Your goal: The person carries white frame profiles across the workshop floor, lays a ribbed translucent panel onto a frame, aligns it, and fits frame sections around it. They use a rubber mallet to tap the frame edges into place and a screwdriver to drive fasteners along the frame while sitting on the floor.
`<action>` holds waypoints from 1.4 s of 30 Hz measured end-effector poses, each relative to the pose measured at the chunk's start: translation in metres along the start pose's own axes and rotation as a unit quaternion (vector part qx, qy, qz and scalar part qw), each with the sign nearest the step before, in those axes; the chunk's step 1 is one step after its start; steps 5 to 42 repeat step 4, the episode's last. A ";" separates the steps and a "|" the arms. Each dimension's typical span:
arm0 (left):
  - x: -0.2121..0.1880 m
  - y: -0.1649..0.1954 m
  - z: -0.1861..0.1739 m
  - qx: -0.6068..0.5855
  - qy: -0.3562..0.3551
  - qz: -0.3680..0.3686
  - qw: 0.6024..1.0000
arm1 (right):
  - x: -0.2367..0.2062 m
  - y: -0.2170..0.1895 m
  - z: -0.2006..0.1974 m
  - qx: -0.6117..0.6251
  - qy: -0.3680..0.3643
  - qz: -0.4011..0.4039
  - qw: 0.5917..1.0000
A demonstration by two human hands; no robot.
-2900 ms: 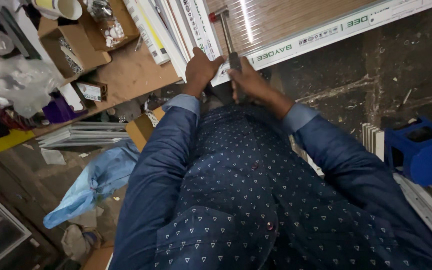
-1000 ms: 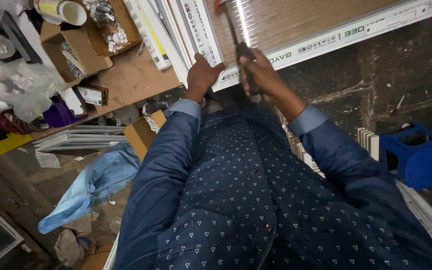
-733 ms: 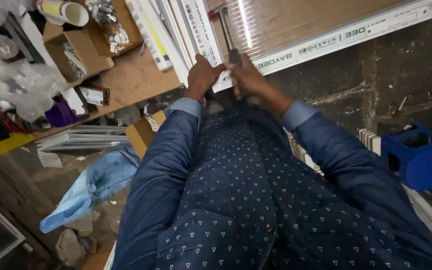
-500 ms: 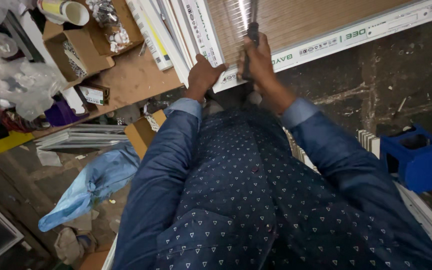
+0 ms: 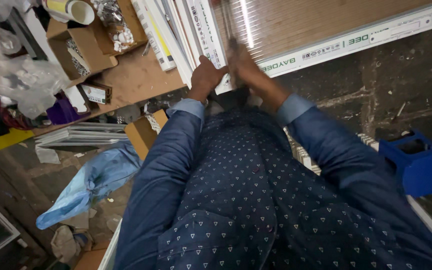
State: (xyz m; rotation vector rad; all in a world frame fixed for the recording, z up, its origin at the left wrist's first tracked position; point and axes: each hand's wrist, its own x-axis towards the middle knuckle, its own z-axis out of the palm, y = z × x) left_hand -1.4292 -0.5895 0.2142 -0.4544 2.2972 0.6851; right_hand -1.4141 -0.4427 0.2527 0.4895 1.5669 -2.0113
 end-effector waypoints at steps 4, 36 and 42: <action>0.004 0.002 0.000 0.033 -0.019 0.004 0.999 | 0.003 -0.015 -0.021 0.017 -0.086 0.054 0.995; 0.004 0.002 0.000 0.033 -0.019 0.004 0.999 | 0.003 -0.015 -0.021 0.017 -0.086 0.054 0.995; 0.004 0.002 0.000 0.033 -0.019 0.004 0.999 | 0.003 -0.015 -0.021 0.017 -0.086 0.054 0.995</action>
